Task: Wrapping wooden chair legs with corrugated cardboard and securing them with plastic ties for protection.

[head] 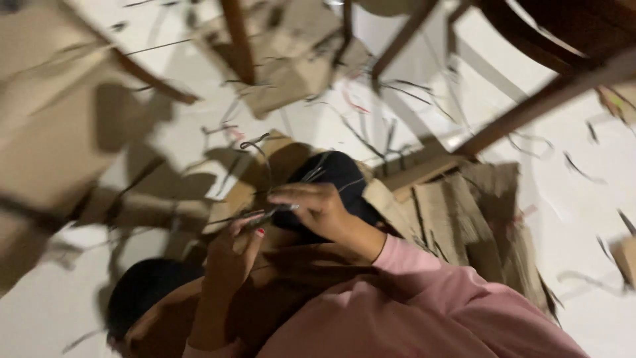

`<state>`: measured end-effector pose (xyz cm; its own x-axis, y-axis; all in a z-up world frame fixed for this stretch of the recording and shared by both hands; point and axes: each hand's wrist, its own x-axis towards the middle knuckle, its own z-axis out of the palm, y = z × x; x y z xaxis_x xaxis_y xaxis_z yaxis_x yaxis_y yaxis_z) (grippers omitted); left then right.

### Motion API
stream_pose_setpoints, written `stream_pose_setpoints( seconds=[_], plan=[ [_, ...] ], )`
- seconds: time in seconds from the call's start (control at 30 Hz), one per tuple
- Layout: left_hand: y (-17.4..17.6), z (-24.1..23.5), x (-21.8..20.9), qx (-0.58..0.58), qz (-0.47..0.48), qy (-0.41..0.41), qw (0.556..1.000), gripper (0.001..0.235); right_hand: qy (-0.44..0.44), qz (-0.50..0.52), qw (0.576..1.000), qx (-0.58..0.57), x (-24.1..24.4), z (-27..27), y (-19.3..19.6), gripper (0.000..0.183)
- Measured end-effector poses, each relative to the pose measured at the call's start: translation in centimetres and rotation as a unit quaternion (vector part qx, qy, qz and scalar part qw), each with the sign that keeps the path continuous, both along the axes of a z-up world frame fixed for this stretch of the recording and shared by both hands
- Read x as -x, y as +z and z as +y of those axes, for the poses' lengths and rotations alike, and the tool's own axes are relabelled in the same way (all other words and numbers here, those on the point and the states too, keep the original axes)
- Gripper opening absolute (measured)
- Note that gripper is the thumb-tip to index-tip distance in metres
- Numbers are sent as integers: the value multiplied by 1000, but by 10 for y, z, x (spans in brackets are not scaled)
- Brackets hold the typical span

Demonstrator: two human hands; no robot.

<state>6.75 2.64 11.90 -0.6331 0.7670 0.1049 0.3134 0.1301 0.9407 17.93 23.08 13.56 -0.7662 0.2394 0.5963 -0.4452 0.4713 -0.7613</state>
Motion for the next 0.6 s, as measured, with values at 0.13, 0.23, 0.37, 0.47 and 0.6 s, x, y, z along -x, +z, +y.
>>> stream_pose_setpoints(
  seconds=[0.13, 0.23, 0.37, 0.47, 0.6],
  plan=[
    [-28, -51, 19, 171, -14, 102, 980, 33, -48, -75, 995, -35, 44, -14, -25, 40],
    [-55, -72, 28, 214, -60, 149, 964, 31, -98, -236, 965, -66, 57, -18, -42, 42],
    [-89, -77, 44, 181, -102, 194, 959, 27, -112, -408, 898, -122, 71, -6, -86, 57],
    [-98, -76, 52, 134, -76, 224, 962, 24, -70, -440, 889, -109, 77, 13, -97, 50],
    [-116, -75, 63, 137, -79, 256, 954, 24, -42, -468, 878, -86, 107, 16, -61, 42]
  ],
)
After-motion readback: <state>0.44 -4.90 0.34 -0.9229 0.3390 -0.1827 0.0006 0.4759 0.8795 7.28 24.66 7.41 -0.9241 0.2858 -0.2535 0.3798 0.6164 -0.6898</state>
